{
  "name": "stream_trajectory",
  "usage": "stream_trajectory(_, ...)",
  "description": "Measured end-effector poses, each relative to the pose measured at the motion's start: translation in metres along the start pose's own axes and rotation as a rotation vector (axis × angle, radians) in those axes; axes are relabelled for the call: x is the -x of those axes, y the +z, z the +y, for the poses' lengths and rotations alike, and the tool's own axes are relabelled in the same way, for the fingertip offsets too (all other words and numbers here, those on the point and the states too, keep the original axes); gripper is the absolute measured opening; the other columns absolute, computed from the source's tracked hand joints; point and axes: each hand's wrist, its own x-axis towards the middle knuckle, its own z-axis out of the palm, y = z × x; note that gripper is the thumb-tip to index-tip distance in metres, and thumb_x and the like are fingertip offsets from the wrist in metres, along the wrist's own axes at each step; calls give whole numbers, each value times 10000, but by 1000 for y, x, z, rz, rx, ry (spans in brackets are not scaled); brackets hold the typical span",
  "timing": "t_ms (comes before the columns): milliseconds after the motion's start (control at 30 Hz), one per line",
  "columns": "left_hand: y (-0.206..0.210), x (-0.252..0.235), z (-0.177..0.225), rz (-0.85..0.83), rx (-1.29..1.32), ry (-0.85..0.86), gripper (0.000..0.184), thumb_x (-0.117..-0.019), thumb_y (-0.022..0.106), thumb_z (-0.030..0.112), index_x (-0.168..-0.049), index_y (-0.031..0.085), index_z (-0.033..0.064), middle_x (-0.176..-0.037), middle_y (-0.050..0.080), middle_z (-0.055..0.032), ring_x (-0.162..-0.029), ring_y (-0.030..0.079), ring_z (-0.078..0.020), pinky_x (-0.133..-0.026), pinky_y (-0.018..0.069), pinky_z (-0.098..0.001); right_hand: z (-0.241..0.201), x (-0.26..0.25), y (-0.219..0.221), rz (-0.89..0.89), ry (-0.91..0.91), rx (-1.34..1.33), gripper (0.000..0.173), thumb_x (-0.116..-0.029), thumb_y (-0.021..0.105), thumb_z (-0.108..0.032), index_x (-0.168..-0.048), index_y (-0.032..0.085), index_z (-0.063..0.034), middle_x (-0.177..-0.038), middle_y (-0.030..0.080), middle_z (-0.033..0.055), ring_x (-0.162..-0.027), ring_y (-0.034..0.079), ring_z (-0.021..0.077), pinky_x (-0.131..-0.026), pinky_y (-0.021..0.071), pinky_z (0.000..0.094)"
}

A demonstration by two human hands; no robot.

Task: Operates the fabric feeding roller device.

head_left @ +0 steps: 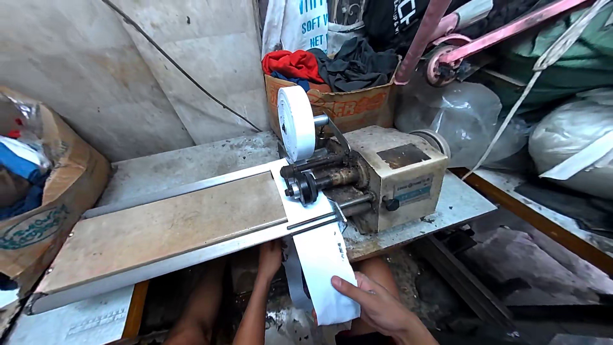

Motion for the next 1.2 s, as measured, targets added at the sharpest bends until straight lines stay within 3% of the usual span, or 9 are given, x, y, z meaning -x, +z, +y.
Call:
stream_trajectory(167, 1, 8, -25, -42, -21, -5, 363, -1094, 457, 261, -1272, 618, -12, -915, 691, -74, -785, 663, -119, -794, 578, -345, 1, 0, -1, -11, -17, -20, 271, -1058, 557, -313, -1189, 675, -107, -1052, 757, 45, -965, 730, 150, -903, 606, 372)
stream_trajectory(300, 4, 20, -47, -72, -18, -75, 334, -1097, 455, 277, -1140, 642, 4, -818, 660, -51, -706, 636, -112, -725, 568, -332, 3, 0, -2, -12, -20, -23, 275, -1061, 552, -319, -1182, 681, -108, -1040, 756, 51, -955, 731, 150, -894, 608, 371)
stream_trajectory(667, 14, 61, -121, -149, -135, -251, 355, -1099, 452, 297, -1159, 658, 15, -870, 687, -120, -763, 676, -206, -776, 578, -445, 1, -1, -3, -11, -32, 8, 275, -1061, 550, -335, -1164, 692, -124, -1037, 759, 33, -954, 729, 136, -895, 605, 356)
stream_trajectory(800, 18, 75, -146, -179, -179, -324, 368, -1095, 463, 311, -1171, 667, 14, -939, 703, -153, -854, 689, -253, -848, 561, -495, 1, -2, -3, -30, -43, 0, 273, -1066, 542, -332, -1153, 699, -126, -1018, 758, 38, -935, 730, 135, -877, 609, 351)
stream_trajectory(1000, 23, 96, -186, -268, -333, -424, 395, -1092, 462, 313, -1258, 665, 18, -1151, 707, -218, -1114, 677, -346, -1019, 499, -564, 1, -2, -1, -18, -35, -10, 276, -1061, 553, -319, -1186, 686, -111, -1056, 759, 49, -972, 731, 151, -910, 604, 370)
stream_trajectory(1200, 27, 112, -201, -577, -610, -542, 408, -1084, 446, 317, -1245, 672, 17, -1252, 674, -234, -1214, 630, -382, -1058, 459, -585, 1, -1, 1, -6, -36, -11, 269, -1058, 561, -314, -1180, 689, -111, -1049, 759, 51, -964, 732, 152, -904, 605, 374)
